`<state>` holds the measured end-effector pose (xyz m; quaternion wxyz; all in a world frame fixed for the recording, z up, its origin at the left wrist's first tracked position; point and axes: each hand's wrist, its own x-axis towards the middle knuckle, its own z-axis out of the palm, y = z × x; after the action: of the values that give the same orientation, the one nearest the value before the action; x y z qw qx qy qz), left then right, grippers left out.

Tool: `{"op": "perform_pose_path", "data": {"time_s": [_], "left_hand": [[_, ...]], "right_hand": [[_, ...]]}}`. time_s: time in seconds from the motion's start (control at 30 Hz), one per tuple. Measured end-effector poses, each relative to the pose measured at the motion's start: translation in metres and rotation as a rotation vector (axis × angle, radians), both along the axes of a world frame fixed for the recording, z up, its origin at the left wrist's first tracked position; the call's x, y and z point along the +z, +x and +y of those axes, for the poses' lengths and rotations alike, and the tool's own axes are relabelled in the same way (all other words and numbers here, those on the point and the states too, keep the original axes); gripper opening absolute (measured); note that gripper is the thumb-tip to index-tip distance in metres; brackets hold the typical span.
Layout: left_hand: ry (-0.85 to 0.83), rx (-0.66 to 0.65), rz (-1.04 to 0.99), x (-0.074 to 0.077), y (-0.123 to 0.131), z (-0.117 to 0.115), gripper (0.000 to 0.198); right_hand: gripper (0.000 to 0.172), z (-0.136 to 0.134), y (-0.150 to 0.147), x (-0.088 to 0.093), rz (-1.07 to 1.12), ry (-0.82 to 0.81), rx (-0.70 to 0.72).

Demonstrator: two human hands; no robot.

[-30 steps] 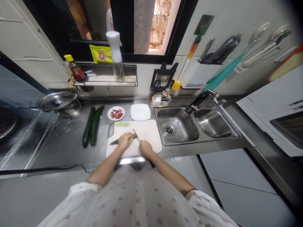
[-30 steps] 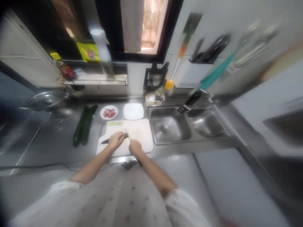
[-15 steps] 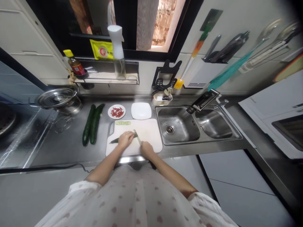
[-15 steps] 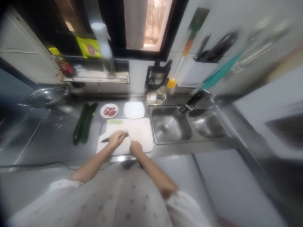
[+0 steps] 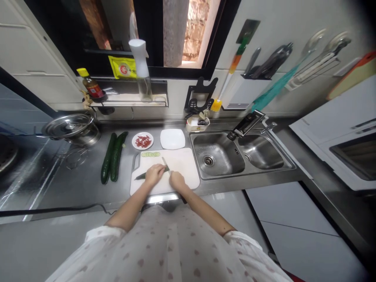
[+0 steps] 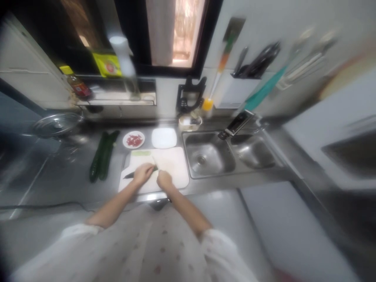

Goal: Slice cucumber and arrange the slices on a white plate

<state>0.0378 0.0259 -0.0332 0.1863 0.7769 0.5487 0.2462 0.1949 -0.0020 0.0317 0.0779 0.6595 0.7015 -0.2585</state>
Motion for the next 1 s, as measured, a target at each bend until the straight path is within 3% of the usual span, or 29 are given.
{"op": "perform_pose_path", "data": {"time_s": [0.47, 1.0], "left_hand": [[-0.021, 0.007, -0.019, 0.003, 0.002, -0.002, 0.022], [-0.009, -0.010, -0.029, 0.005, 0.002, -0.002, 0.025]], "right_hand": [[0.031, -0.040, 0.014, 0.002, -0.066, -0.062, -0.048], [0.034, 0.000, -0.006, 0.000, -0.017, 0.017, -0.034]]}}
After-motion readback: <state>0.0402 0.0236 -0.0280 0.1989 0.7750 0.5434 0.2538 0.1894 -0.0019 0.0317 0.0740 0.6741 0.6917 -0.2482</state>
